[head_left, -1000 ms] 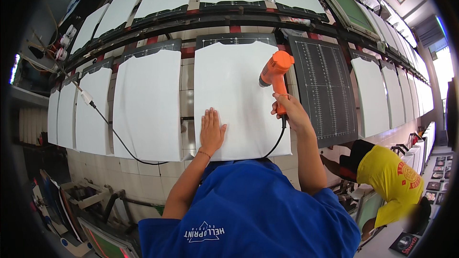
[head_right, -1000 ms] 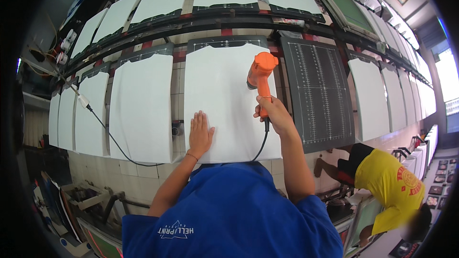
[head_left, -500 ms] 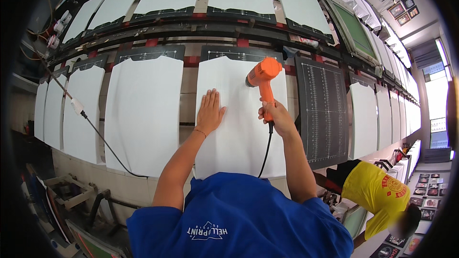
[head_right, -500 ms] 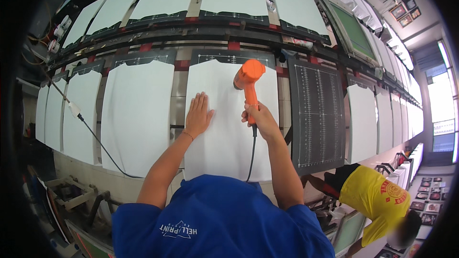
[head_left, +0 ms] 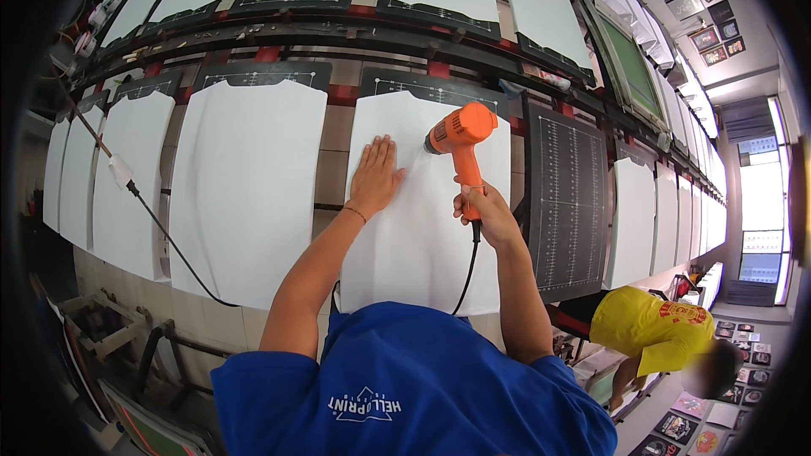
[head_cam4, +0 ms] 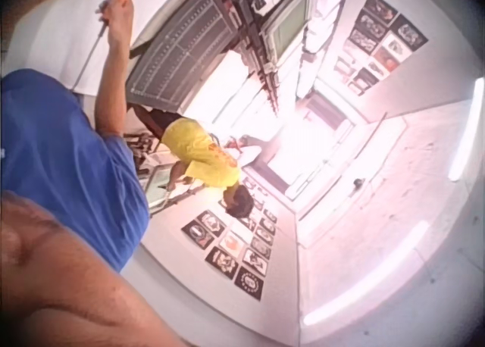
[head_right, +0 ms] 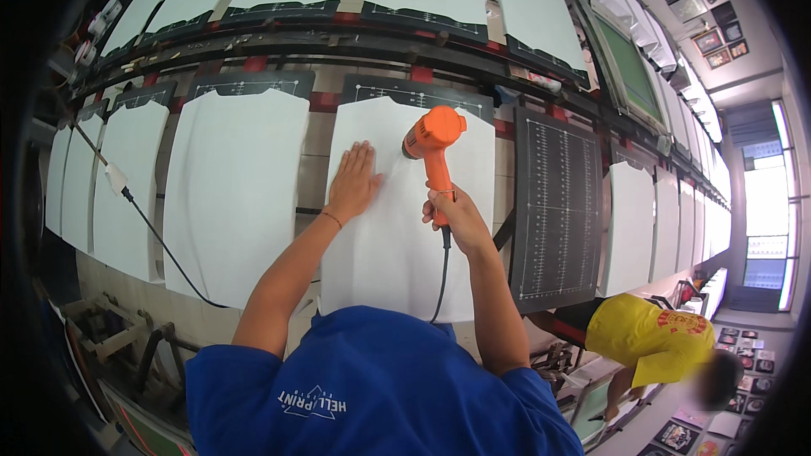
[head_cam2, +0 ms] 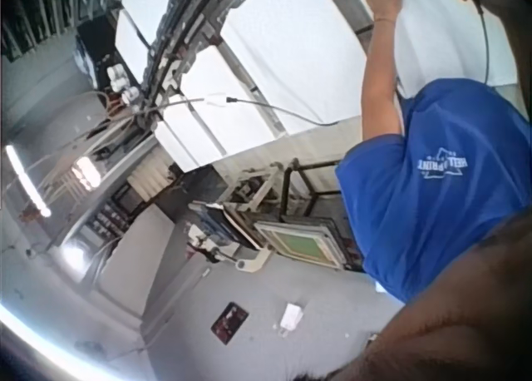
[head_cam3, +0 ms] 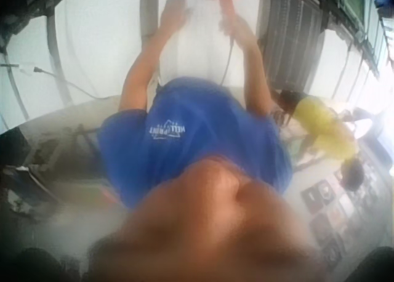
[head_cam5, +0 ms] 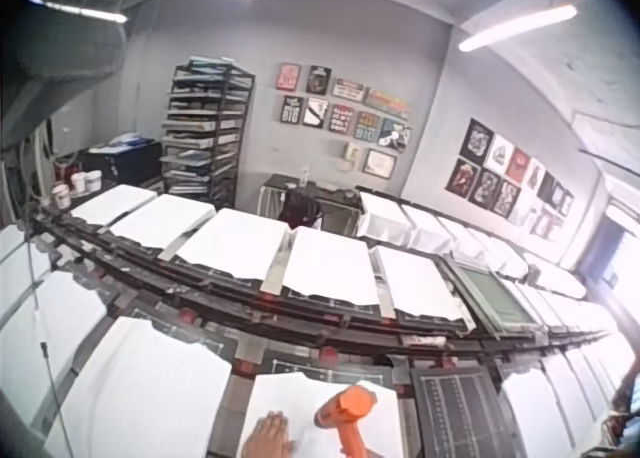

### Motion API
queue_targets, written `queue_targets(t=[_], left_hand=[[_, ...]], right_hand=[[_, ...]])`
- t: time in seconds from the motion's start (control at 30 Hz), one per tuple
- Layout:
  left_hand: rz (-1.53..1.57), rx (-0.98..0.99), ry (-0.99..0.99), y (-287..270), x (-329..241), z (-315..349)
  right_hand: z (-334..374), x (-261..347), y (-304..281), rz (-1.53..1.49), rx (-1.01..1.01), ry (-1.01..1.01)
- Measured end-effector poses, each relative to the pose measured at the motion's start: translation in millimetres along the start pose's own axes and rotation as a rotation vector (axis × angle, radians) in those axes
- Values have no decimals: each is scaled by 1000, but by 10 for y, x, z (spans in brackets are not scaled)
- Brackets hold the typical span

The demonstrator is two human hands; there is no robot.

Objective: The person uses an orange heat gun to apply heat to a white fabric sheet stretched over a screen printing frame. They move the heat gun across the surface while holding a long metal rod in the other hand to stabilize the frame.

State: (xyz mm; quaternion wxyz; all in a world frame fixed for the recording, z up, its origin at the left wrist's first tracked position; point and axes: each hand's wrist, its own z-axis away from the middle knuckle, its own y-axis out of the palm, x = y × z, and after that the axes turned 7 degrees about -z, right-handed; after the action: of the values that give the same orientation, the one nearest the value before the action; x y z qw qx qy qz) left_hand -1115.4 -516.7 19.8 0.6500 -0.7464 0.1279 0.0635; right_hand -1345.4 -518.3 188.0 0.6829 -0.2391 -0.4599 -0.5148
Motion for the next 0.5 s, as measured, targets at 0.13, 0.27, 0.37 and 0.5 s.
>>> queue_targets(t=[0.13,0.27,0.37,0.5], left_hand=[[-4,10,14,-62,-40,202],[3,25,35,-154,-112,571],[27,42,20,-235,-191,866],[67,60,-24,-278,-251,1188]], right_hand=[[58,26,66,20,25,21],[157,29,106,44,42,47],[257,30,143,64,57,78],[353,48,152,55,116,131]])
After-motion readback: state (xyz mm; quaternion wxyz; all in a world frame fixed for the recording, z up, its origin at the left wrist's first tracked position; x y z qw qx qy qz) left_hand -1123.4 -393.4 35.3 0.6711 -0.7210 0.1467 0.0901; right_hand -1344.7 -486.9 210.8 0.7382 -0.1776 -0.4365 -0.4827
